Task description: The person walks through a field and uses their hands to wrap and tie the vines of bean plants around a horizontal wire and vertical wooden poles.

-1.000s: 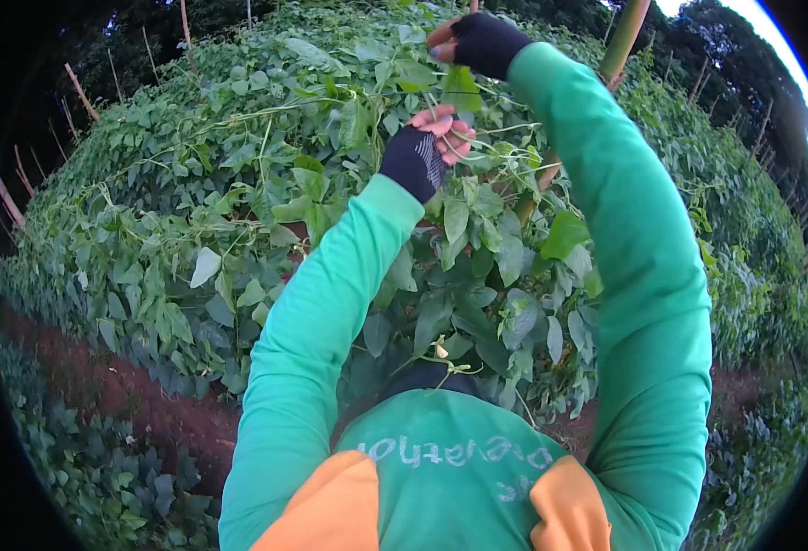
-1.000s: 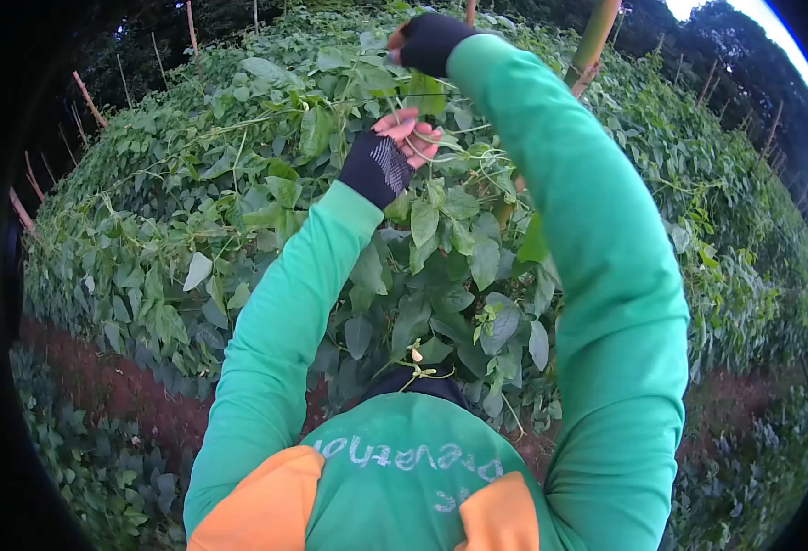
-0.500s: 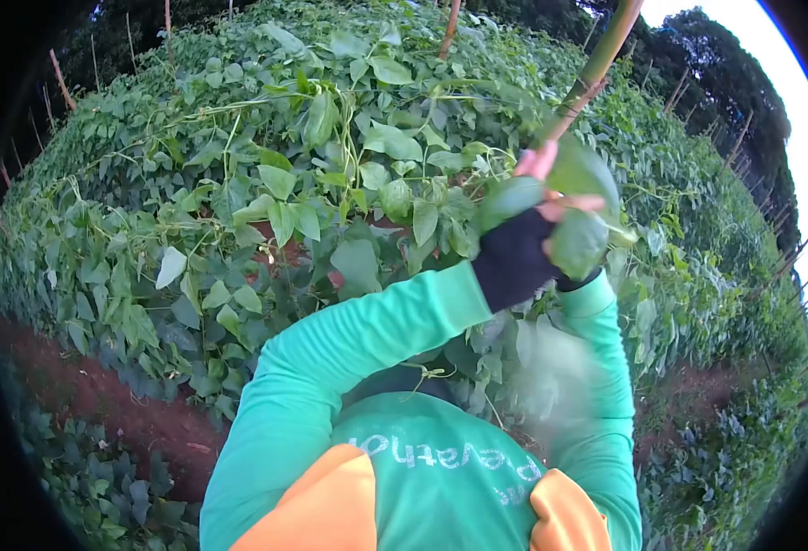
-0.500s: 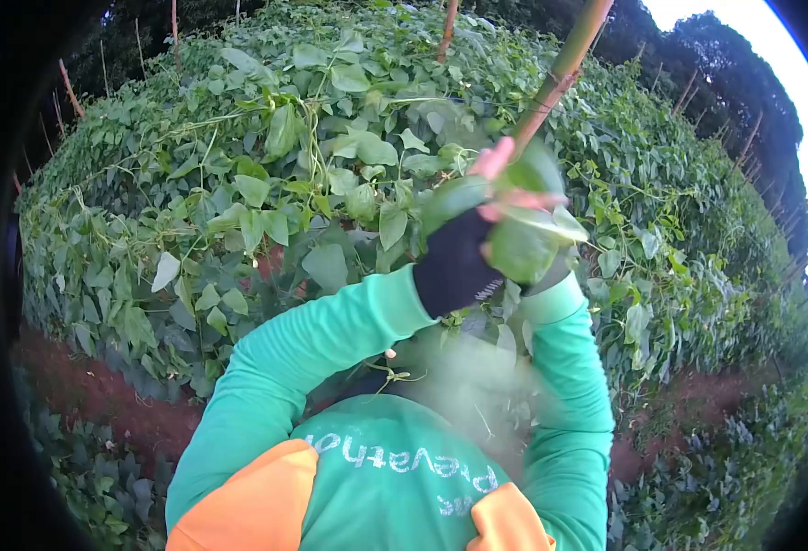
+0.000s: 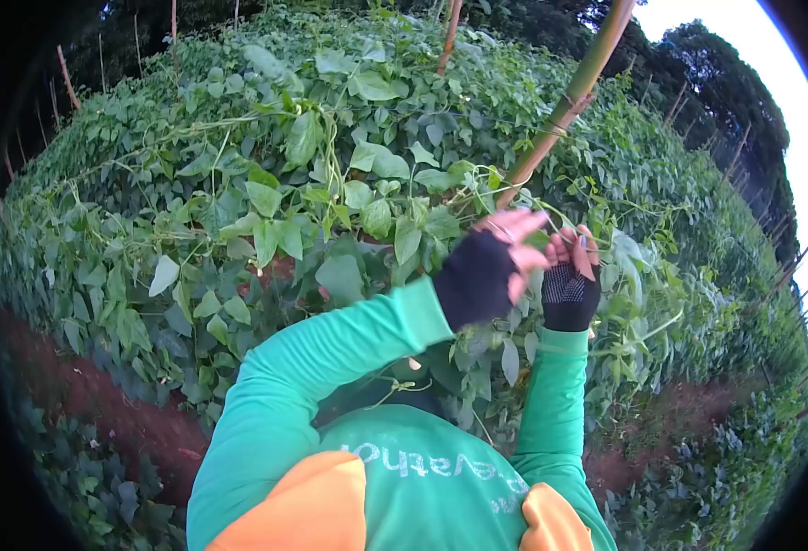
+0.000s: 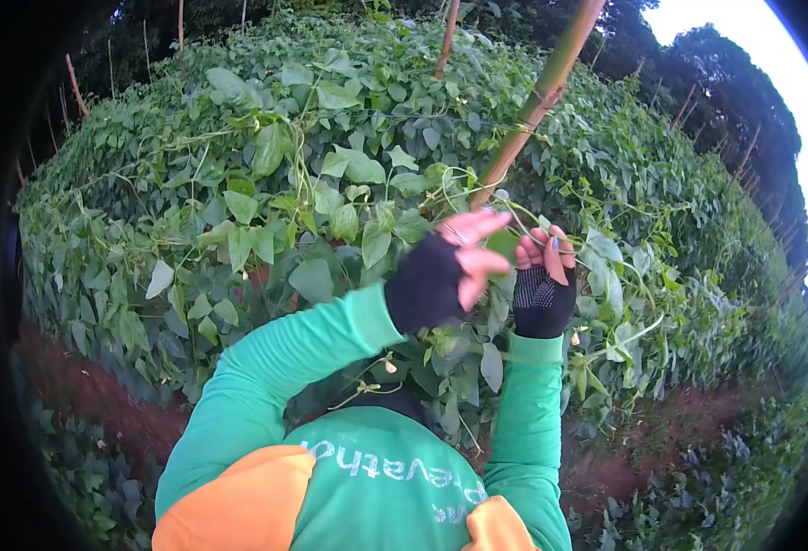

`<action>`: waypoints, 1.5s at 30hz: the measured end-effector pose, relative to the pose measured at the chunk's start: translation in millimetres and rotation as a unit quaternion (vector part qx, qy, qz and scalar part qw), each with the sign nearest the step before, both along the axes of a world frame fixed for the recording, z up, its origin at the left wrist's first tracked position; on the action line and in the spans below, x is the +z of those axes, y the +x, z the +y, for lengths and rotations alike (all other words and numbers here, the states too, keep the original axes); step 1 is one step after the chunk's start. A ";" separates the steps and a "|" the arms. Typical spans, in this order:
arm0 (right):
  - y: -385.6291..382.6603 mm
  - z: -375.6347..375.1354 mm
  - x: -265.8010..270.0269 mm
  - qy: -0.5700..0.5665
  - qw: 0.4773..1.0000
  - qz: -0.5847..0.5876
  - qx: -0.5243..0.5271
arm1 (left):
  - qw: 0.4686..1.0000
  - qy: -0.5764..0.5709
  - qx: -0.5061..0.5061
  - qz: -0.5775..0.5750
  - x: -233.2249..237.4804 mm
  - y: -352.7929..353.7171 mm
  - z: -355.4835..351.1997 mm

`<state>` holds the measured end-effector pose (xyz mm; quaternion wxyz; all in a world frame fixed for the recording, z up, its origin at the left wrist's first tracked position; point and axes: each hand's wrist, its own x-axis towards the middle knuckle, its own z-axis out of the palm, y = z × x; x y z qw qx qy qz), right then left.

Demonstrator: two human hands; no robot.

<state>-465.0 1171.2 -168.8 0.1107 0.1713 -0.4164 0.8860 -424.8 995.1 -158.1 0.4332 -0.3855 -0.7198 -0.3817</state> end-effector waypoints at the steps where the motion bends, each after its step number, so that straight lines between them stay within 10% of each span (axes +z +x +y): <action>1: -0.3 -1.5 -1.2 -0.006 1.000 0.000 -0.002 | 1.000 0.002 -0.002 -0.002 -1.1 -19.1 -18.3; 5: 7.2 -11.8 -8.9 -0.071 0.996 -0.049 0.013 | 0.948 -0.136 0.280 0.061 9.4 -76.8 -61.7; 9: 7.2 -13.5 -11.5 -0.081 0.996 -0.039 0.007 | 0.946 -0.185 0.260 0.059 22.6 -110.9 -79.9; 19: 8.3 -26.2 -9.6 -0.009 0.999 0.029 -0.033 | 0.962 -0.069 0.118 -0.238 32.9 -138.2 -100.2; 22: 11.8 -31.2 -3.4 0.006 0.998 0.027 -0.056 | 0.848 0.261 -0.132 -0.442 40.2 -141.0 -99.0; 29: 13.5 -46.3 7.9 0.053 0.994 0.079 -0.058 | 0.752 0.460 -0.257 -0.396 32.8 -157.7 -121.9; 33: 19.7 -49.7 19.0 0.095 0.986 0.105 -0.092 | 0.794 0.455 -0.247 -0.320 33.9 -99.0 -81.9; 38: 18.8 -54.0 14.7 0.048 0.989 0.121 -0.076 | 0.993 0.107 0.009 -0.042 52.2 -45.7 -12.1; 45: 0.2 -45.3 24.9 0.009 0.977 0.135 -0.163 | 0.994 0.081 0.046 -0.055 60.2 -55.7 33.1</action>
